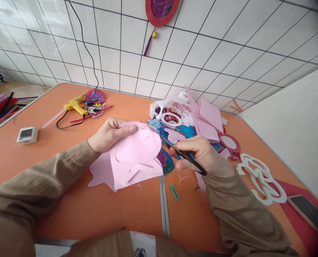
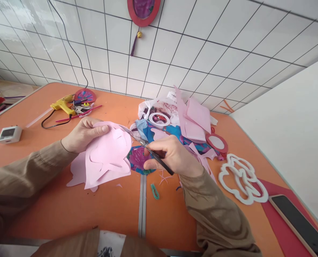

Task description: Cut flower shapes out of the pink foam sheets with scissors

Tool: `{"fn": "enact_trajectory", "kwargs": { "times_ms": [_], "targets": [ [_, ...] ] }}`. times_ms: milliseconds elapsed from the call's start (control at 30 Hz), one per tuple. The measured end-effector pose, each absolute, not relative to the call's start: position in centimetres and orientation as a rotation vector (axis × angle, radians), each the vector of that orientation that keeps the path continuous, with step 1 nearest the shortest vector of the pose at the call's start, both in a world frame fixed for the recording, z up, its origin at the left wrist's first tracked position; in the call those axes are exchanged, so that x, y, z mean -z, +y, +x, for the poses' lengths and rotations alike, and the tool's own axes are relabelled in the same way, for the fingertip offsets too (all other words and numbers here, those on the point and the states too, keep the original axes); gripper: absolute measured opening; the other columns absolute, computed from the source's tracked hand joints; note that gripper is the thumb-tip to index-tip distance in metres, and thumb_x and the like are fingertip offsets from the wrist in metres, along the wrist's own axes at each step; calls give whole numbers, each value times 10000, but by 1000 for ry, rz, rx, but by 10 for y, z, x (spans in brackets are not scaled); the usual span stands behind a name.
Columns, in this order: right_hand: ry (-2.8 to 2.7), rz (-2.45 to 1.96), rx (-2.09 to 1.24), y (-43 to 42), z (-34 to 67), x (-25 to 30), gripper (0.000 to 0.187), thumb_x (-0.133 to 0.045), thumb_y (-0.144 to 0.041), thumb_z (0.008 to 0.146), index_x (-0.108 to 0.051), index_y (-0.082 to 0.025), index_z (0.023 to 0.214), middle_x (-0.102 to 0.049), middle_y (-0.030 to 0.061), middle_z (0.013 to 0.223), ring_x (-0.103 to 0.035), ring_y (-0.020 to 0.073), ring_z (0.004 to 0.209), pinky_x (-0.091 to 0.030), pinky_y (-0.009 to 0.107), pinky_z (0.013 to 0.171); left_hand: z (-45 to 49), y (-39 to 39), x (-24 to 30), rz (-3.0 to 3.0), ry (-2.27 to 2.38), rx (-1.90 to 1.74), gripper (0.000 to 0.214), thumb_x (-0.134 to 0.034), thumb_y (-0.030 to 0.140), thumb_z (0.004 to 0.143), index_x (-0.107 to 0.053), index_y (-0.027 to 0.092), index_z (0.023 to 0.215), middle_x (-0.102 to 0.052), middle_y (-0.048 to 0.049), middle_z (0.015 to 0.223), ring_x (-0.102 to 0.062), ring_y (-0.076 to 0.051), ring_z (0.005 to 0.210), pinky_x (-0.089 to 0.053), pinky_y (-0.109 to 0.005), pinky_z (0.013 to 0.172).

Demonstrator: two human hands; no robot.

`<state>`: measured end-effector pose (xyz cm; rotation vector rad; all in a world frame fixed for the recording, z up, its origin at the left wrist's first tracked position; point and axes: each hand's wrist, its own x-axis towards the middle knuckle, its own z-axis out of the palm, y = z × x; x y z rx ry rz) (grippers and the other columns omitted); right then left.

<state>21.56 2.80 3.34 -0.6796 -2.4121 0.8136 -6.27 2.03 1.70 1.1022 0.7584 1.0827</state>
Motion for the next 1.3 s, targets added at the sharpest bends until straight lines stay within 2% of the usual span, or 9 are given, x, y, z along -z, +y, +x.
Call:
{"fn": "enact_trajectory", "kwargs": {
  "times_ms": [167, 467, 767, 967, 1100, 1200, 1300],
  "targets": [
    [-2442, -685, -781, 26, 214, -37, 590, -576, -686, 826, -638, -120, 674, -392, -32, 531, -284, 63, 478, -230, 237, 427, -63, 20, -16, 1064, 766, -1081, 295, -852, 373, 679, -743, 120, 576, -663, -20, 510, -555, -86, 404, -431, -165, 354],
    [-2416, -683, -801, 24, 211, -42, 595, -574, -690, 822, -615, -128, 631, -374, -38, 516, -268, 56, 463, -218, 232, 407, -64, 21, -19, 1064, 775, -1047, 279, -878, 386, 637, -771, 129, 610, -713, -38, 556, -603, -105, 424, -479, -172, 377],
    [-2233, -761, -1306, 39, 228, -28, 596, -756, -698, 639, -679, -124, 781, -476, -31, 504, -419, 80, 441, -297, 225, 395, -67, 25, -16, 1128, 790, -1042, 263, -854, 388, 678, -787, 135, 659, -713, -36, 554, -609, -105, 426, -476, -165, 379],
    [-2156, -779, -1668, 47, 236, -24, 672, -770, -720, 591, -676, -122, 882, -586, 1, 589, -545, 109, 485, -409, 222, 440, -68, 26, -14, 1155, 803, -1008, 250, -834, 375, 710, -780, 138, 649, -719, -30, 565, -611, -100, 433, -476, -158, 382],
    [-2127, -774, -1702, 52, 236, -18, 693, -750, -749, 587, -668, -121, 871, -588, 2, 574, -545, 112, 477, -398, 224, 436, -67, 25, -14, 1152, 824, -984, 284, -844, 387, 691, -760, 128, 610, -703, -34, 537, -595, -104, 413, -458, -165, 364],
    [-2196, -928, -1560, 53, 231, -19, 638, -717, -724, 651, -651, -135, 887, -579, -7, 591, -528, 117, 484, -379, 240, 450, -66, 25, -16, 1118, 832, -1013, 297, -867, 392, 651, -750, 127, 586, -696, -35, 526, -586, -109, 401, -448, -175, 356],
    [-2506, -1309, -1007, 48, 223, -22, 431, -753, -541, 714, -645, -169, 904, -572, -16, 636, -525, 128, 560, -359, 249, 508, -66, 25, -16, 1100, 834, -1041, 312, -882, 400, 616, -745, 123, 580, -708, -51, 554, -599, -127, 416, -457, -198, 363]
  ]
}}
